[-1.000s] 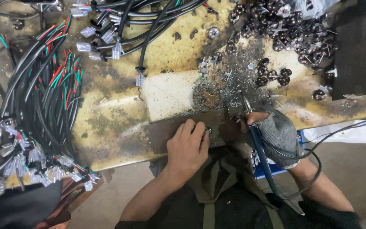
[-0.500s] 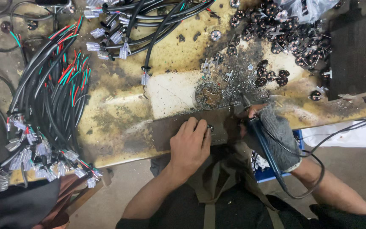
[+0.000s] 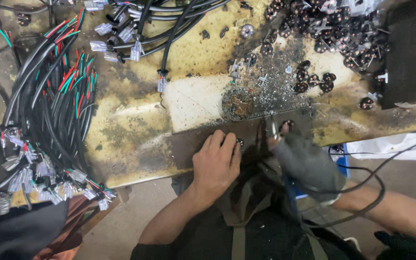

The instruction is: The person uses a soldering iron to attach connectors to the ends of multi-colored wires. They repeatedly pick up wires, apply heat to the connection points, and place the finished assemblies on the workbench.

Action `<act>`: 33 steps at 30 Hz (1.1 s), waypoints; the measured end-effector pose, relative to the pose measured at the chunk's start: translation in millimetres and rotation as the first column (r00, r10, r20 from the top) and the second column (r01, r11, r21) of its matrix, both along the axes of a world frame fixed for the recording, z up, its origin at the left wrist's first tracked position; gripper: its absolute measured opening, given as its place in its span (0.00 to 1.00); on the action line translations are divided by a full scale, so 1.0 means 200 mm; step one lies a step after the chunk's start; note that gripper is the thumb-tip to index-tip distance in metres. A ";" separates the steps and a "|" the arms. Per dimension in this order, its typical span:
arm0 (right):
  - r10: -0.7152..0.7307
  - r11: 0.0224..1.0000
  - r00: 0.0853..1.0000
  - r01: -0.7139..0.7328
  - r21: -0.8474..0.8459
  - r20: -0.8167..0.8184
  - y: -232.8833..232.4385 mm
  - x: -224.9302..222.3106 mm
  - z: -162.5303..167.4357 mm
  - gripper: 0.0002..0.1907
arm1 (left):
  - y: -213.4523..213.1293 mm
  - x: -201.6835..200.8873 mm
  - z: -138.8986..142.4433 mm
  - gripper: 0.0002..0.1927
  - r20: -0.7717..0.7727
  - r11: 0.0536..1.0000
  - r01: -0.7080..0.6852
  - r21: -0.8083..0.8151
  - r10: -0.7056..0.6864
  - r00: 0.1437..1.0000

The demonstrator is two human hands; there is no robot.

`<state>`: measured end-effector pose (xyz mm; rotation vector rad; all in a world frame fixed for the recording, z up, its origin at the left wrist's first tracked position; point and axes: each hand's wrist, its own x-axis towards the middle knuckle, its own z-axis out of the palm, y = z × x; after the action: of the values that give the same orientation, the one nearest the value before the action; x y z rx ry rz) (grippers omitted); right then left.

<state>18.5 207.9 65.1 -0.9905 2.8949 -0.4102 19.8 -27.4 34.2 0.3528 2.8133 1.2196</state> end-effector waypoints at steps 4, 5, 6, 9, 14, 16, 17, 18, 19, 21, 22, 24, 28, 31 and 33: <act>-0.444 0.840 0.727 0.541 -0.038 0.523 0.13 -0.13 0.03 0.14 | 0.01 0.01 0.02 0.08 -0.022 1.000 -0.003 0.000 0.003 1.000; -0.397 0.809 0.753 0.557 -0.188 0.525 0.13 -0.14 0.03 0.11 | 0.01 0.01 0.03 0.08 -0.031 1.000 -0.010 -0.001 0.010 0.999; -0.349 0.758 0.780 0.561 -0.334 0.519 0.12 -0.14 0.02 0.09 | 0.01 0.01 0.02 0.08 -0.043 1.000 -0.013 -0.005 0.013 0.999; -0.291 0.898 0.957 0.265 -0.352 -0.020 -0.02 -0.01 -0.08 0.28 | 0.02 -0.01 0.01 0.08 -0.040 1.000 -0.021 -0.005 0.021 0.999; 0.004 0.234 0.566 0.801 -0.551 0.824 0.01 0.00 -0.35 0.20 | 0.05 -0.04 -0.01 0.07 -0.036 1.000 -0.010 -0.018 0.010 0.999; -0.081 0.309 0.777 0.615 -0.725 0.624 0.06 -0.04 -0.42 0.25 | 0.06 -0.05 0.00 0.08 -0.033 0.999 0.005 -0.044 -0.006 0.999; -0.220 0.401 0.848 0.529 -0.748 0.482 0.05 -0.04 -0.44 0.24 | 0.06 -0.05 0.00 0.08 -0.040 0.998 0.005 -0.058 -0.008 0.999; -0.329 0.499 0.892 0.444 -0.745 0.311 0.05 -0.05 -0.45 0.23 | 0.06 -0.05 -0.01 0.08 -0.042 0.998 0.005 -0.058 -0.008 0.999; -0.329 0.566 0.900 0.430 -0.703 0.286 0.03 -0.05 -0.44 0.24 | 0.07 -0.06 -0.01 0.07 -0.035 0.998 0.005 -0.061 -0.007 0.999; -0.337 0.676 0.906 0.422 -0.604 0.256 -0.03 -0.03 -0.41 0.26 | 0.08 -0.05 -0.01 0.07 -0.026 0.997 0.007 -0.079 -0.009 1.000; -0.415 0.680 0.873 0.485 -0.550 0.257 -0.06 -0.04 -0.38 0.23 | 0.09 -0.05 -0.02 0.07 -0.046 0.996 0.001 -0.087 -0.005 0.999; -0.552 0.675 0.801 0.592 -0.441 0.230 -0.08 -0.07 -0.34 0.20 | 0.11 -0.05 -0.03 0.07 -0.082 0.995 -0.011 -0.096 0.003 0.997; -0.321 0.465 0.824 0.567 -0.681 0.467 -0.14 -0.05 -0.28 0.28 | 0.12 -0.06 -0.04 0.08 -0.091 0.994 -0.009 -0.112 -0.001 0.996; -0.424 0.604 0.856 0.511 -0.611 0.296 -0.17 -0.03 -0.29 0.28 | 0.11 -0.06 -0.05 0.08 -0.074 0.995 -0.002 -0.098 -0.006 0.997; -0.437 0.609 0.858 0.503 -0.613 0.270 -0.18 -0.02 -0.30 0.27 | 0.12 -0.03 -0.05 0.08 -0.040 0.995 -0.020 -0.094 0.017 0.999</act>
<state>14.9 172.7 4.8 -0.1490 2.9014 -1.5734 14.6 -4.3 24.3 0.3492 2.9010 1.0892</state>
